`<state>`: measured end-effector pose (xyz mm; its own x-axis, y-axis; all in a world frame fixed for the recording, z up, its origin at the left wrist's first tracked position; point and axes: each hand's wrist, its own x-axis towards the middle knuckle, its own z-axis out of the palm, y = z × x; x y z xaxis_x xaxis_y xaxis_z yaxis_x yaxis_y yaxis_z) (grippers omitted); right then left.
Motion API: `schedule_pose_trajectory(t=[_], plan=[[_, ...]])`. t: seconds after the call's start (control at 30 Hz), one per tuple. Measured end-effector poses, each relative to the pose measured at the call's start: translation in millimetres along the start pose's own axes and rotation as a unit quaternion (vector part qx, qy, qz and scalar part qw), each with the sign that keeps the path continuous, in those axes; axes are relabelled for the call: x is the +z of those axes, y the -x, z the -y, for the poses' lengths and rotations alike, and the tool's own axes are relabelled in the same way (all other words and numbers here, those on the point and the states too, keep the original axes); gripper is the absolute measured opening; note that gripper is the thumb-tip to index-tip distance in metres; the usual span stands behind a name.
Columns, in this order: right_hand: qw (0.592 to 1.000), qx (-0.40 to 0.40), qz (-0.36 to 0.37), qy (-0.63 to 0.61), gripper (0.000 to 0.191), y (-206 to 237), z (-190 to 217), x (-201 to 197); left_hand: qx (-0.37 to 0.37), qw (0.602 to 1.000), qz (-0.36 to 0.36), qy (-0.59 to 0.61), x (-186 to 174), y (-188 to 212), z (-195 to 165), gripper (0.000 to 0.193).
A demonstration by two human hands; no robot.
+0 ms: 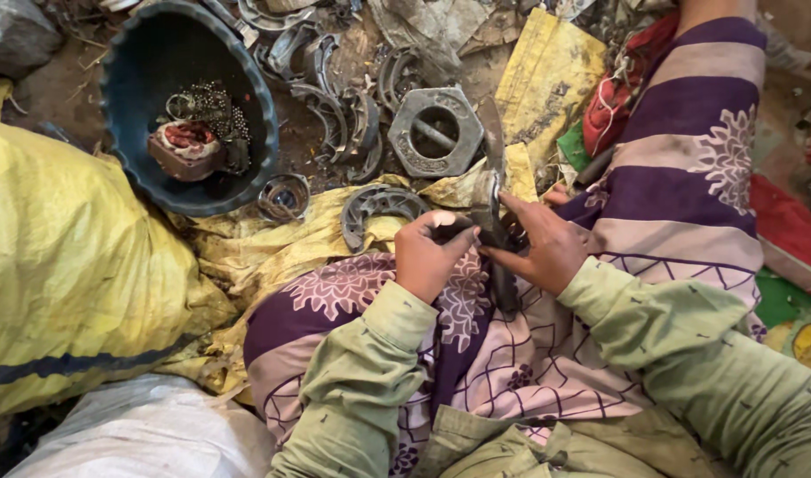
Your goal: The person sits on the floor and uses a hammer and a metal rod to strike and shape curved metal pieces. They repeatedly pick up the parts, position them on a metal base, and hit them with the hammer to adjust their form.
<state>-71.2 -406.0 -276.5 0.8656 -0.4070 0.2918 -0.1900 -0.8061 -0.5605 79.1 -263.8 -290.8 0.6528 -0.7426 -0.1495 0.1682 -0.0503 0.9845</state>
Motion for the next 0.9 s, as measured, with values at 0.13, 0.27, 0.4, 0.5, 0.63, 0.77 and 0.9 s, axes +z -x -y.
schedule_pose_trajectory(t=[0.13, 0.27, 0.4, 0.5, 0.63, 0.77, 0.9], plan=[[1.0, 0.016, 0.017, -0.011, 0.081, 0, 2, 1, 0.017, 0.999, -0.001, -0.052, -3, 1, -4, 0.012], [0.999, 0.023, 0.027, -0.034, 0.081, 0, 3, 0, 0.022, 0.998, 0.009, -0.06, -4, 1, -6, 0.013], [1.0, 0.02, 0.017, 0.003, 0.078, -1, 3, -1, 0.017, 0.998, 0.026, -0.061, -2, 2, -11, 0.014], [0.999, 0.049, 0.011, -0.012, 0.079, -3, 4, -3, 0.034, 0.994, -0.018, -0.098, -10, -1, -22, 0.013], [0.98, 0.176, 0.041, -0.088, 0.078, -5, 8, -6, 0.207, 0.949, -0.158, -0.179, -33, -12, -35, 0.023], [0.978, 0.171, 0.045, -0.11, 0.08, -6, 8, -6, 0.086, 0.98, -0.141, -0.113, -33, -14, -32, 0.018], [0.986, 0.116, 0.025, -0.118, 0.081, -3, 5, -3, 0.047, 0.997, -0.06, -0.02, -8, -1, -22, 0.021]])
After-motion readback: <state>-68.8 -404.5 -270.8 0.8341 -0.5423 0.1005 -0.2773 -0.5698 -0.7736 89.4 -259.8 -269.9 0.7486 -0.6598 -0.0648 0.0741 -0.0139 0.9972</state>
